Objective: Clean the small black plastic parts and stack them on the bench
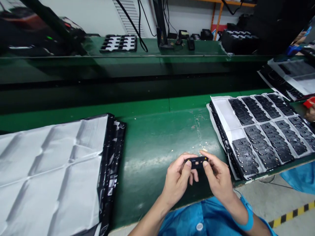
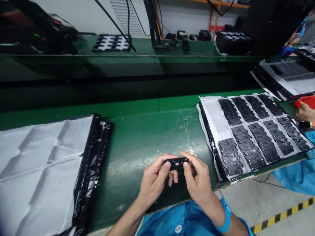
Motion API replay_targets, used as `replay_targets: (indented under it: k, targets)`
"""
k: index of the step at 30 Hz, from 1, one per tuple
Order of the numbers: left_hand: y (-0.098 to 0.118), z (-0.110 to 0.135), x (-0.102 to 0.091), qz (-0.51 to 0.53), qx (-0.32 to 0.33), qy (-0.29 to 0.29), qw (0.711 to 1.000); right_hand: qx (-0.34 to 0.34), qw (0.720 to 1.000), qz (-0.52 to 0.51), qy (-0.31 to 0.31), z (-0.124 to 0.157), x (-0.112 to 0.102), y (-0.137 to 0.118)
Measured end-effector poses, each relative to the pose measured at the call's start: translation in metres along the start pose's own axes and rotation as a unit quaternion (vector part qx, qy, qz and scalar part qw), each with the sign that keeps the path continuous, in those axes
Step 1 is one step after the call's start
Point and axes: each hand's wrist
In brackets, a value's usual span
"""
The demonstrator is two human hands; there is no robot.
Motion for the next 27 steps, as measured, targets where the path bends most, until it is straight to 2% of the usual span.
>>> replay_targets:
  k: [5,12,21,27]
  targets:
    - [-0.0010,0.0024,-0.0029,0.001,-0.005,-0.017,1.000,0.006,1.000,-0.001,-0.002,0.0010,0.0017,0.0011]
    - [-0.0045,0.0009,-0.0033,-0.004,-0.005,0.008,1.000,-0.015,1.000,0.012,0.002,0.0011,0.0029,0.0000]
    - [-0.0077,0.0028,-0.0047,-0.003,-0.001,-0.005,1.000,-0.018,0.999,0.027,0.009,0.0026,0.0033,0.0019]
    - [-0.0038,0.0009,-0.0037,0.004,-0.026,0.034,0.999,-0.068,0.997,0.036,0.023,0.0043,0.0047,-0.0013]
Point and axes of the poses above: each hand's wrist, its own z-axis away from the middle knuckle, its own x-axis out of the palm, y = z × x, and after that the axes turned 11 degrees about z, right-handed
